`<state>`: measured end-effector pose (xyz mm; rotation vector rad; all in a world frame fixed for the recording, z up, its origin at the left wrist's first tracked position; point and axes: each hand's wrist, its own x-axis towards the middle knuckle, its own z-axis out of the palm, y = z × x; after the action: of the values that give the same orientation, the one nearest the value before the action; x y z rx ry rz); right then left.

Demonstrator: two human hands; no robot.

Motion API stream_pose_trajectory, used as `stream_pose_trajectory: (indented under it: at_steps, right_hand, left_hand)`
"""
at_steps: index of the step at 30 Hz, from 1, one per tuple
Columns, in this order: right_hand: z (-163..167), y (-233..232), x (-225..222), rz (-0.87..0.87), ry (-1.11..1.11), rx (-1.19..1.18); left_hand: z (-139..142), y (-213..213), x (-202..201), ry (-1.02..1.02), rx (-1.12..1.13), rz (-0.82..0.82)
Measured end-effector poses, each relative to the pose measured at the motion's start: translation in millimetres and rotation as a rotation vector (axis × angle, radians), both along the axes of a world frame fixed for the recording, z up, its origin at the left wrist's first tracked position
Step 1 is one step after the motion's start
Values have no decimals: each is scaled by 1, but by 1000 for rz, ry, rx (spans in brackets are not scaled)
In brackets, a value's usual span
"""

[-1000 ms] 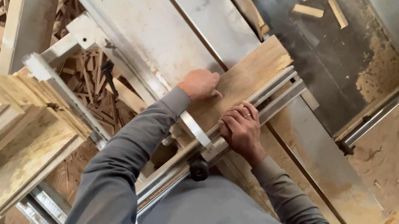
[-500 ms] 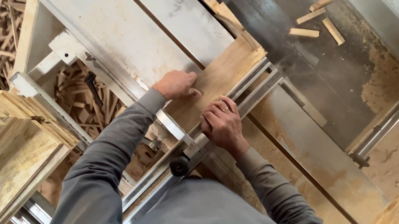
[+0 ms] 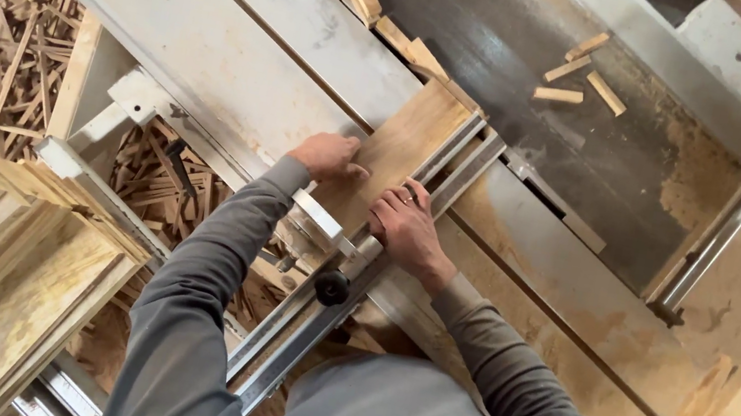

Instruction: The person places wooden boards on the sliding carriage of a table saw, aligns each board against the fence and push guide, and slides the carriage to cut the boards to size, stacking finished pieces on the side pile.

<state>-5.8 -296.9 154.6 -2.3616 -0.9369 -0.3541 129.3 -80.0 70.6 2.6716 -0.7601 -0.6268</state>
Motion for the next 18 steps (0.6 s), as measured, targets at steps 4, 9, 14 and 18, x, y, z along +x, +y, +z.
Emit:
stream_pose_trajectory:
  at_steps: [4,9,14,18]
  right_hand:
    - [5,3,1,9,16,-12]
    - [7,10,2,-34,25,-37]
    - [6,17,5,-53,-18,30]
    - [7,20,5,-55,-42,61]
  left_hand:
    - [5,1,1,15,-6,15]
    - [3,4,1,-44,-29,18]
    - [3,6,2,28,-69,85]
    - [4,6,-1,57,-135,34]
